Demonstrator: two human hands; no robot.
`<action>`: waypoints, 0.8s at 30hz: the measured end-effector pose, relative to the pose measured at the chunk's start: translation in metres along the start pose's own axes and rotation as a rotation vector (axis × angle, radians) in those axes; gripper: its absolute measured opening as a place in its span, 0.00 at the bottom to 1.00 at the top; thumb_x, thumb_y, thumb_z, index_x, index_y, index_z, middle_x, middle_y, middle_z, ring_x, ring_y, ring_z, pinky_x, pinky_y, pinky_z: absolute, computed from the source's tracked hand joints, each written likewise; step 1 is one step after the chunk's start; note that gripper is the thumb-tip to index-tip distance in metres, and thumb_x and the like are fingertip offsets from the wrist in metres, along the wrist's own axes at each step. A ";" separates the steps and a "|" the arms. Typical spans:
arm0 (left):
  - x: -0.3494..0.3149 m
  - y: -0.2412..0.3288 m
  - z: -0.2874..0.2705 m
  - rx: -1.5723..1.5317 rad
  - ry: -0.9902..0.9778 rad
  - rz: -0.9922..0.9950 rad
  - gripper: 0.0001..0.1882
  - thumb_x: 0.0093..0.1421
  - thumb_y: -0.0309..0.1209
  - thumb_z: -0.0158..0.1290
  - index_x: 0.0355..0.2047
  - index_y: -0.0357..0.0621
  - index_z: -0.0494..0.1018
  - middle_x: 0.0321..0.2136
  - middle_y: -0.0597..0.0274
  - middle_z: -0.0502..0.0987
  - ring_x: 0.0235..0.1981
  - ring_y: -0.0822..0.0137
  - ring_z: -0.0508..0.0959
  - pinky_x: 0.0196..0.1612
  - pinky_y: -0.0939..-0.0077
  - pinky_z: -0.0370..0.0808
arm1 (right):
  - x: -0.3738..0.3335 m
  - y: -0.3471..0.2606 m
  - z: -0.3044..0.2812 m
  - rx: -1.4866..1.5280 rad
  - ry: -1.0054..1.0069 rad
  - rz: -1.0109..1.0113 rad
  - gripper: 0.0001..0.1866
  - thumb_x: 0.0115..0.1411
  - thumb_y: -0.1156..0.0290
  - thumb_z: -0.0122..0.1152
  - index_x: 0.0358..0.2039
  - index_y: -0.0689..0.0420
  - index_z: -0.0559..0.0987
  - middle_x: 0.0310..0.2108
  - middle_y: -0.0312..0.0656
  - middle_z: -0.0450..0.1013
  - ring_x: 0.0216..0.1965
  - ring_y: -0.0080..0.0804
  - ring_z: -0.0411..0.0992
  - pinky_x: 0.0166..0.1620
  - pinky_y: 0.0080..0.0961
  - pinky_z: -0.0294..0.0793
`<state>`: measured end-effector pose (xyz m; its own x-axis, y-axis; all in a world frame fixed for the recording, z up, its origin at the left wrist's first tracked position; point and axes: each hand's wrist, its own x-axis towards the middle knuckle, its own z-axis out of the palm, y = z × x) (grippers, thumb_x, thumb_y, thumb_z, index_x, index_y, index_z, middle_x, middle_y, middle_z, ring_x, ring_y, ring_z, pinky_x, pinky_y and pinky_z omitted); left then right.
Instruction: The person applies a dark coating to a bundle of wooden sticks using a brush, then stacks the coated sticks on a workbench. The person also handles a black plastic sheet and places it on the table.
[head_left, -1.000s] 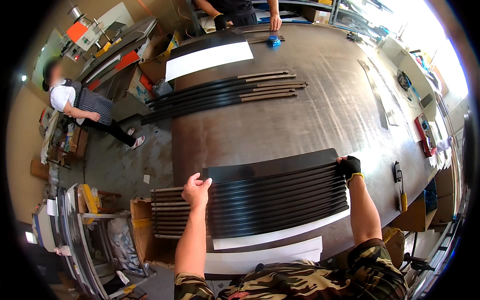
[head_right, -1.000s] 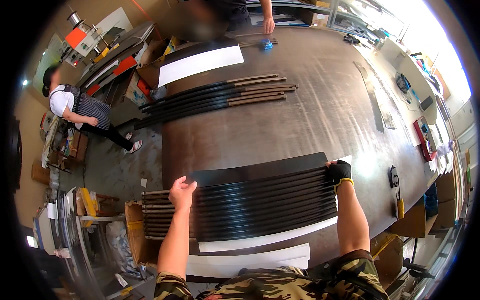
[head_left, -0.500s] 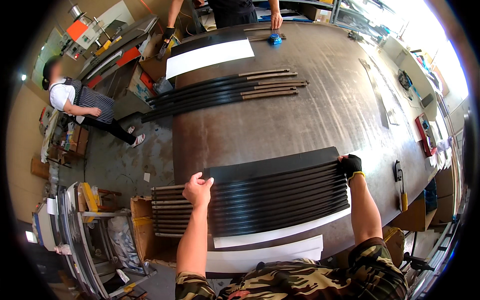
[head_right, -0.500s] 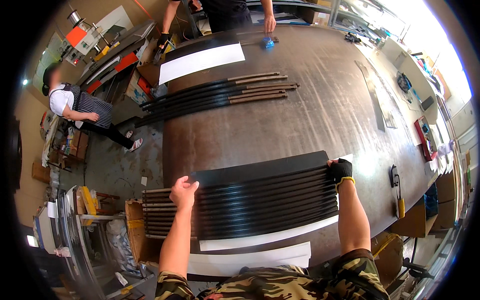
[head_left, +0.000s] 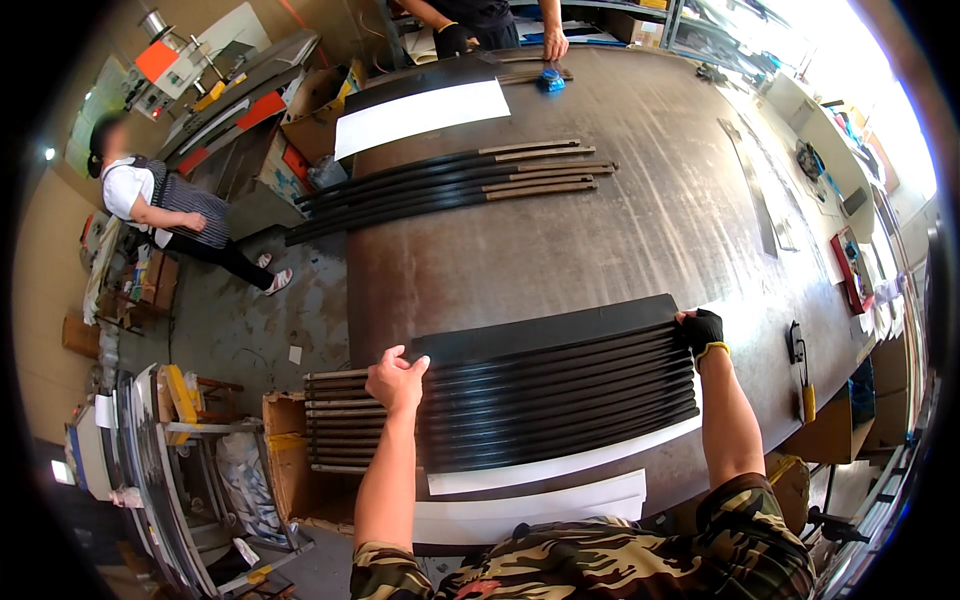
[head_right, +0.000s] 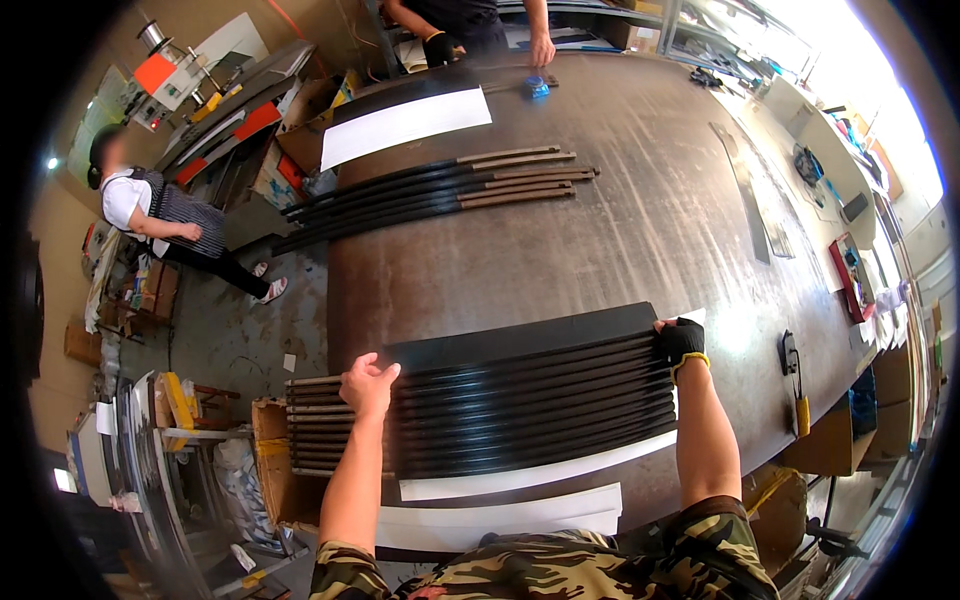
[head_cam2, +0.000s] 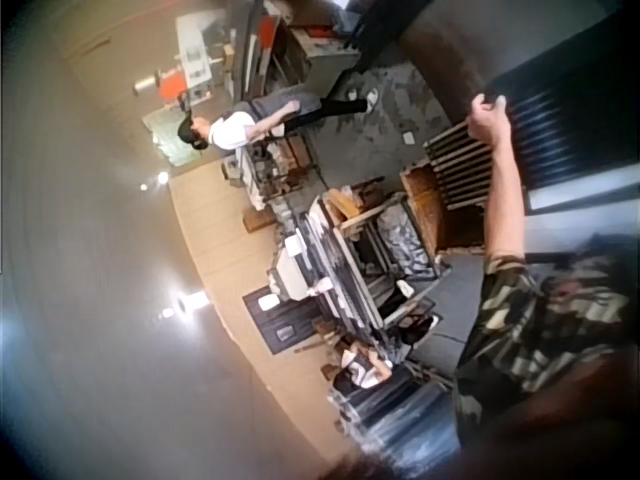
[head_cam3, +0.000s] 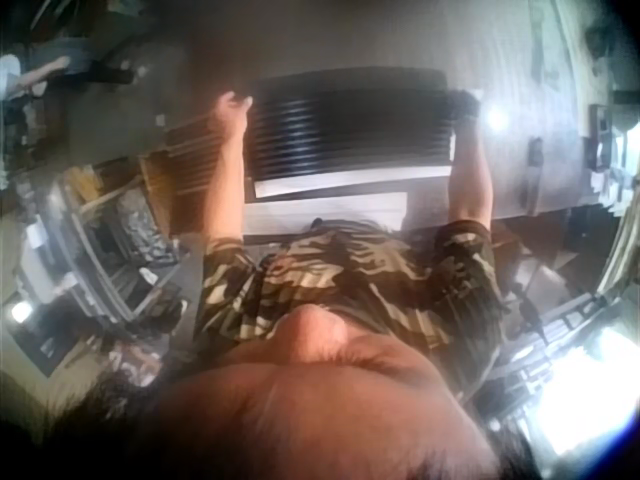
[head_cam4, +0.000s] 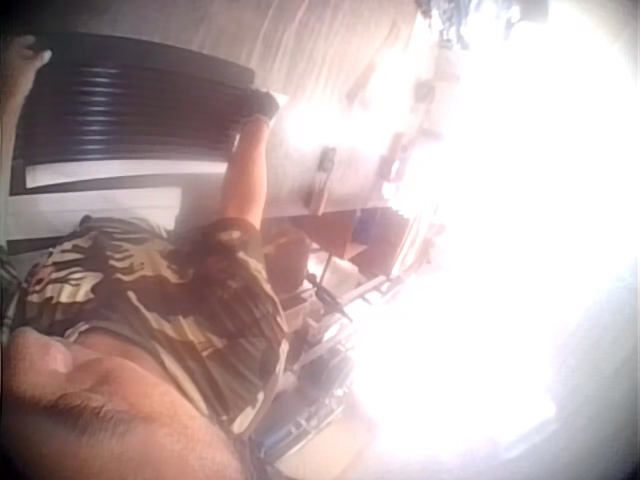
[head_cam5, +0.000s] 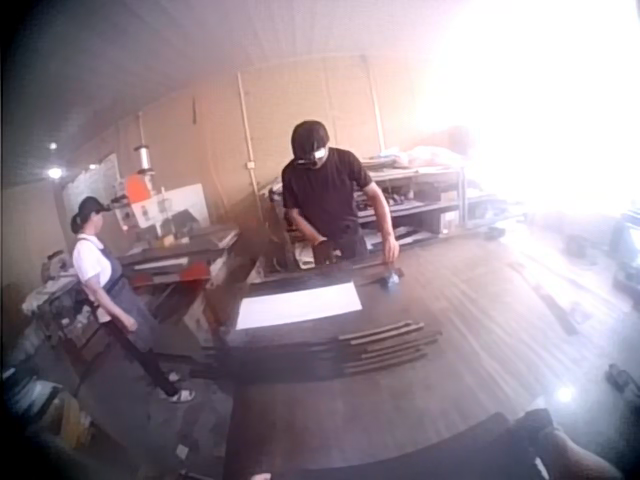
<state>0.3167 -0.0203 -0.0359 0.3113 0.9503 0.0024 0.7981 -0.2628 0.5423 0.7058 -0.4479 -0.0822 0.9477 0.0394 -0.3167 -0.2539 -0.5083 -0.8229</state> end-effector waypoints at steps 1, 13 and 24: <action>0.001 -0.005 -0.006 0.055 0.032 -0.010 0.25 0.42 0.43 0.71 0.41 0.53 0.81 0.31 0.66 0.81 0.43 0.57 0.76 0.50 0.57 0.70 | 0.001 0.000 0.002 -0.011 -0.005 -0.003 0.07 0.53 0.70 0.71 0.28 0.60 0.83 0.22 0.36 0.76 0.22 0.26 0.70 0.29 0.25 0.70; -0.137 -0.211 -0.153 0.062 0.247 0.111 0.23 0.46 0.30 0.70 0.42 0.38 0.76 0.36 0.55 0.75 0.40 0.53 0.75 0.45 0.60 0.74 | -0.149 0.046 -0.084 -0.437 0.449 -0.708 0.07 0.62 0.74 0.59 0.27 0.59 0.75 0.24 0.44 0.70 0.27 0.41 0.71 0.33 0.34 0.70; -0.209 -0.235 -0.097 -0.315 0.135 -0.060 0.18 0.50 0.31 0.66 0.41 0.36 0.81 0.35 0.48 0.82 0.35 0.55 0.82 0.41 0.66 0.77 | -0.417 -0.018 0.120 -0.233 -0.896 -1.437 0.15 0.54 0.64 0.68 0.42 0.53 0.81 0.41 0.40 0.79 0.40 0.41 0.77 0.43 0.36 0.77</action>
<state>0.0142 -0.1408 -0.0828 0.1803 0.9816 0.0622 0.6076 -0.1609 0.7777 0.2918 -0.3517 0.0076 -0.0456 0.9362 0.3485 0.7510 0.2621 -0.6060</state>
